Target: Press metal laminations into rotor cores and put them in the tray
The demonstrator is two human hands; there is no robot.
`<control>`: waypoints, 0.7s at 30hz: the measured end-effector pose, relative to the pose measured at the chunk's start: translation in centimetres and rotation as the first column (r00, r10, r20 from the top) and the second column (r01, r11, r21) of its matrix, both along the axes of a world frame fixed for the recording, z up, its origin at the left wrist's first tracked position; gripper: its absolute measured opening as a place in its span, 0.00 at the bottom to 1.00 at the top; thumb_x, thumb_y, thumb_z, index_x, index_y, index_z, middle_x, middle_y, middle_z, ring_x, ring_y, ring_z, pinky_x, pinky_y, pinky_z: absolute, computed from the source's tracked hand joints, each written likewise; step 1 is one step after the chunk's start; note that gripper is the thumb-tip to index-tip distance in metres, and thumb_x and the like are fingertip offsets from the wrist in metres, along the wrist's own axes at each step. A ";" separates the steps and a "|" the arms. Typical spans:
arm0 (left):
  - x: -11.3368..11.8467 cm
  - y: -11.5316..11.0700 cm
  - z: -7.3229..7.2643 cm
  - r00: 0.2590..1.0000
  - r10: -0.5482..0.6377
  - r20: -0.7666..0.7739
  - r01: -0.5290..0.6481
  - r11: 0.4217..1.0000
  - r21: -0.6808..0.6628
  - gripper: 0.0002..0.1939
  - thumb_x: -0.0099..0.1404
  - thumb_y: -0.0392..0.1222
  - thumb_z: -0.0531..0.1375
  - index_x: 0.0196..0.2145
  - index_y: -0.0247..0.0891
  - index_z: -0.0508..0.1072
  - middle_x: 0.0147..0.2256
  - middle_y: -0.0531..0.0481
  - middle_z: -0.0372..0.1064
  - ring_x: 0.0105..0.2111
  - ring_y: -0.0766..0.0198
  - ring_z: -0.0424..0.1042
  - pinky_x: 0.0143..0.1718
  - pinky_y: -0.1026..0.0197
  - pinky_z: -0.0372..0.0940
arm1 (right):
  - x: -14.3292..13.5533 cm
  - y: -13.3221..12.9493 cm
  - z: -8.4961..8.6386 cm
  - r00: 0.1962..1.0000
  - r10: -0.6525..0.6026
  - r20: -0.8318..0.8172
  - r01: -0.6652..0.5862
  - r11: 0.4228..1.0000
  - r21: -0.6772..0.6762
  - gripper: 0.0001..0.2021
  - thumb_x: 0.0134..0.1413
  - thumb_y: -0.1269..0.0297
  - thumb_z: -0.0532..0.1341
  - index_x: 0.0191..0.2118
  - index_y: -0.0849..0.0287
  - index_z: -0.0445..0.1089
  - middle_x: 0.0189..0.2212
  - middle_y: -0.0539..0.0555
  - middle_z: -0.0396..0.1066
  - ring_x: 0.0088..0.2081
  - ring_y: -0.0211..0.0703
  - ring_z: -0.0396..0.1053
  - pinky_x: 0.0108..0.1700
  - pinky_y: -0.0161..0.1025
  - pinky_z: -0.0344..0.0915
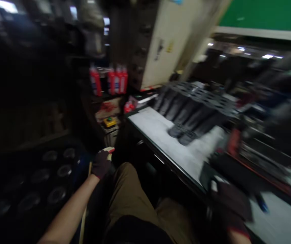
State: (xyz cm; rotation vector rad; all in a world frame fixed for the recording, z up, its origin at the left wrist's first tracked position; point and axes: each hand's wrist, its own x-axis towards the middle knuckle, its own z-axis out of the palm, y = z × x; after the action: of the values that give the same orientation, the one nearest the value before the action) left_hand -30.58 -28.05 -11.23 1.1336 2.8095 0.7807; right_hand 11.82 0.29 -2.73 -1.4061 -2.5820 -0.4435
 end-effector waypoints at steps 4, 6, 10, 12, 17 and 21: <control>5.4 13.2 5.6 0.925 -0.339 -0.169 0.369 0.909 0.194 0.23 0.71 0.41 0.46 0.57 0.37 0.72 0.58 0.45 0.71 0.61 0.59 0.66 0.66 0.53 0.58 | 5.2 -1.7 0.5 0.977 -0.211 -0.045 0.209 0.977 -0.041 0.20 0.65 0.59 0.52 0.51 0.62 0.76 0.45 0.66 0.77 0.50 0.58 0.72 0.52 0.50 0.65; 8.2 18.3 8.3 0.930 -0.329 -0.163 0.356 0.919 0.170 0.24 0.73 0.45 0.46 0.61 0.38 0.69 0.63 0.45 0.65 0.64 0.59 0.62 0.66 0.54 0.57 | 6.1 -1.7 0.5 0.962 -0.244 -0.126 0.235 0.969 -0.080 0.21 0.65 0.58 0.52 0.53 0.63 0.75 0.47 0.64 0.77 0.51 0.56 0.70 0.53 0.48 0.64; 11.8 24.3 11.2 0.968 -0.196 -0.154 0.201 0.979 0.020 0.31 0.73 0.54 0.47 0.66 0.33 0.63 0.66 0.34 0.58 0.67 0.43 0.56 0.64 0.41 0.56 | 6.7 -1.6 0.3 0.938 -0.249 -0.240 0.219 0.965 -0.144 0.21 0.65 0.59 0.53 0.55 0.64 0.74 0.51 0.65 0.74 0.55 0.55 0.67 0.57 0.45 0.60; 12.4 25.3 11.6 0.969 -0.175 -0.174 0.170 0.985 -0.042 0.34 0.71 0.58 0.48 0.64 0.31 0.65 0.64 0.31 0.60 0.66 0.36 0.56 0.63 0.34 0.55 | 6.5 -1.7 0.2 0.924 -0.270 -0.269 0.243 0.961 -0.130 0.22 0.65 0.58 0.54 0.57 0.65 0.72 0.57 0.67 0.70 0.59 0.58 0.63 0.60 0.49 0.57; 12.7 25.1 12.3 0.962 -0.195 -0.190 0.170 0.976 -0.136 0.35 0.70 0.58 0.46 0.63 0.31 0.66 0.65 0.32 0.59 0.66 0.39 0.56 0.64 0.39 0.54 | 5.4 -2.1 0.4 0.906 -0.317 -0.281 0.271 0.943 -0.192 0.22 0.67 0.59 0.54 0.61 0.62 0.70 0.61 0.67 0.66 0.63 0.63 0.59 0.63 0.55 0.51; 13.0 24.9 13.2 0.967 -0.205 -0.151 0.183 0.972 -0.150 0.37 0.69 0.58 0.45 0.63 0.27 0.66 0.64 0.30 0.61 0.65 0.37 0.57 0.64 0.40 0.54 | 5.3 -2.5 1.3 0.914 -0.315 -0.257 0.255 0.936 -0.242 0.23 0.68 0.55 0.54 0.61 0.60 0.70 0.61 0.66 0.66 0.62 0.62 0.60 0.62 0.54 0.53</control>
State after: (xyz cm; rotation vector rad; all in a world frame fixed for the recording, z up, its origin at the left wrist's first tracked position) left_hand -17.63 -3.11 1.97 1.4848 2.7681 0.4939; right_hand 17.08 -2.21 -1.40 -1.7792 -2.2416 0.0032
